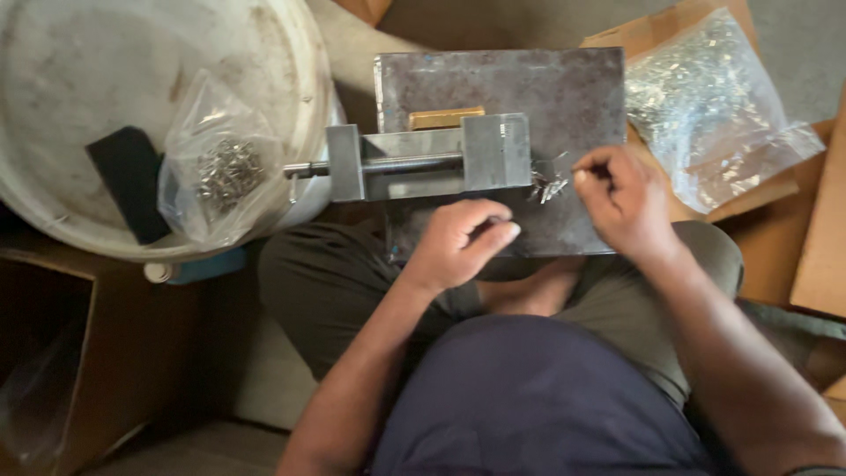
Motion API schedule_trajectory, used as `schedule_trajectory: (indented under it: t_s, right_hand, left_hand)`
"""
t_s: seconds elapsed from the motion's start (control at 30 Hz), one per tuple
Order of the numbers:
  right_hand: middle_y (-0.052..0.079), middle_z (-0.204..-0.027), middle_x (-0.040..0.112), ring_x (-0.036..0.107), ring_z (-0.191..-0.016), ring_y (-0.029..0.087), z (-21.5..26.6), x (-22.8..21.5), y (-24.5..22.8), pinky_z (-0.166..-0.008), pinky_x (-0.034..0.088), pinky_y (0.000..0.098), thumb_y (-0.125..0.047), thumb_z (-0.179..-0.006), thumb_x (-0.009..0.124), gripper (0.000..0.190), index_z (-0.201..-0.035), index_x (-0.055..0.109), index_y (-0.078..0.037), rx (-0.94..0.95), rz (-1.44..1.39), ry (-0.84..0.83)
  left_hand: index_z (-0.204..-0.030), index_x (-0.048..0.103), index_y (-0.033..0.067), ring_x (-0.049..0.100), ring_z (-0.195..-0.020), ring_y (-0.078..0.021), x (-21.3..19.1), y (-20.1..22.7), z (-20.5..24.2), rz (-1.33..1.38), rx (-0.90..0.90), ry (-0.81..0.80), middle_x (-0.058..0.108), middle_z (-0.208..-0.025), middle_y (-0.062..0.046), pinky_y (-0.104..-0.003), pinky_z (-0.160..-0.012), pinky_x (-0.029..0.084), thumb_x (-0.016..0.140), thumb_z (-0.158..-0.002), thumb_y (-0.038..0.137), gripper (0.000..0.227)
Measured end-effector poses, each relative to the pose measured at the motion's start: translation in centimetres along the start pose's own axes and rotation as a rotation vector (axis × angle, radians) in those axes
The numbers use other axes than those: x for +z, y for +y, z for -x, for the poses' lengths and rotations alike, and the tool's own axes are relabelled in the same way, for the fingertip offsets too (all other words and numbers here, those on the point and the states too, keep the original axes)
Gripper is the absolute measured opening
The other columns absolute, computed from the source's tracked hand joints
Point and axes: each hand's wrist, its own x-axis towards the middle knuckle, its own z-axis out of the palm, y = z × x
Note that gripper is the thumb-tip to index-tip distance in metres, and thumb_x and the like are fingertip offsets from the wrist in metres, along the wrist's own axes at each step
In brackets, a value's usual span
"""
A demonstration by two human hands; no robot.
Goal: The person sits on the floor and adjusts a metal workbench with a vise. They pick up small metal pins from a plastic bag and insert them into the vise jaws one by one, arranging them in a row.
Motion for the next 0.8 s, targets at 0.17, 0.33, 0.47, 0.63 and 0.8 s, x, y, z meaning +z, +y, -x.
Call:
schedule_trajectory:
  t_s: [0.17,0.33,0.47,0.63,0.8]
  right_hand:
    - [-0.001,-0.097,0.063,0.057,-0.085,0.004,2.5,3.9,-2.3,-0.071,0.048,0.0221,-0.007,-0.102,0.063,0.013,-0.115,0.063,-0.002,0.226,-0.659,-0.183]
    - [0.000,-0.094,0.066,0.058,-0.080,0.002,2.7,5.7,-2.5,-0.064,0.045,0.0189,-0.005,-0.103,0.059,0.010,-0.113,0.062,-0.003,0.323,-0.930,-0.226]
    - [0.002,-0.084,0.066,0.052,-0.064,0.002,3.4,5.4,-2.0,-0.053,0.039,0.0176,-0.007,-0.105,0.058,0.009,-0.113,0.061,-0.004,0.414,-1.078,-0.220]
    - [0.002,-0.087,0.067,0.050,-0.065,0.003,4.0,5.3,-1.4,-0.057,0.040,0.0187,-0.005,-0.103,0.059,0.011,-0.114,0.063,-0.002,0.406,-1.068,-0.203]
    - [0.001,-0.098,0.068,0.061,-0.087,0.007,2.9,3.6,-2.2,-0.075,0.051,0.0227,-0.006,-0.096,0.066,0.015,-0.110,0.065,-0.001,0.169,-0.727,-0.246]
  left_hand:
    - [-0.106,0.072,0.0046,0.069,-0.081,-0.0290,0.1,0.0,-0.4,-0.190,0.189,-0.077,0.071,-0.087,-0.011,-0.037,-0.074,0.053,0.078,-0.090,0.037,0.036]
    - [-0.096,0.071,0.0057,0.066,-0.078,-0.0323,-0.1,0.2,-0.3,-0.153,0.128,-0.077,0.068,-0.083,-0.013,-0.040,-0.072,0.051,0.075,-0.095,0.032,0.027]
    - [-0.101,0.070,0.0061,0.067,-0.080,-0.0322,-0.1,0.4,-0.3,-0.077,0.180,-0.057,0.069,-0.088,-0.013,-0.041,-0.072,0.052,0.069,-0.098,0.028,0.022]
    - [-0.096,0.067,0.0051,0.065,-0.081,-0.0352,0.2,0.2,-0.3,-0.185,0.170,-0.045,0.067,-0.085,-0.013,-0.044,-0.071,0.050,0.065,-0.100,0.024,0.020]
    - [-0.087,0.063,0.0042,0.062,-0.077,-0.0367,0.1,0.0,-0.3,-0.207,0.151,-0.068,0.064,-0.079,-0.013,-0.046,-0.068,0.048,0.066,-0.099,0.024,0.024]
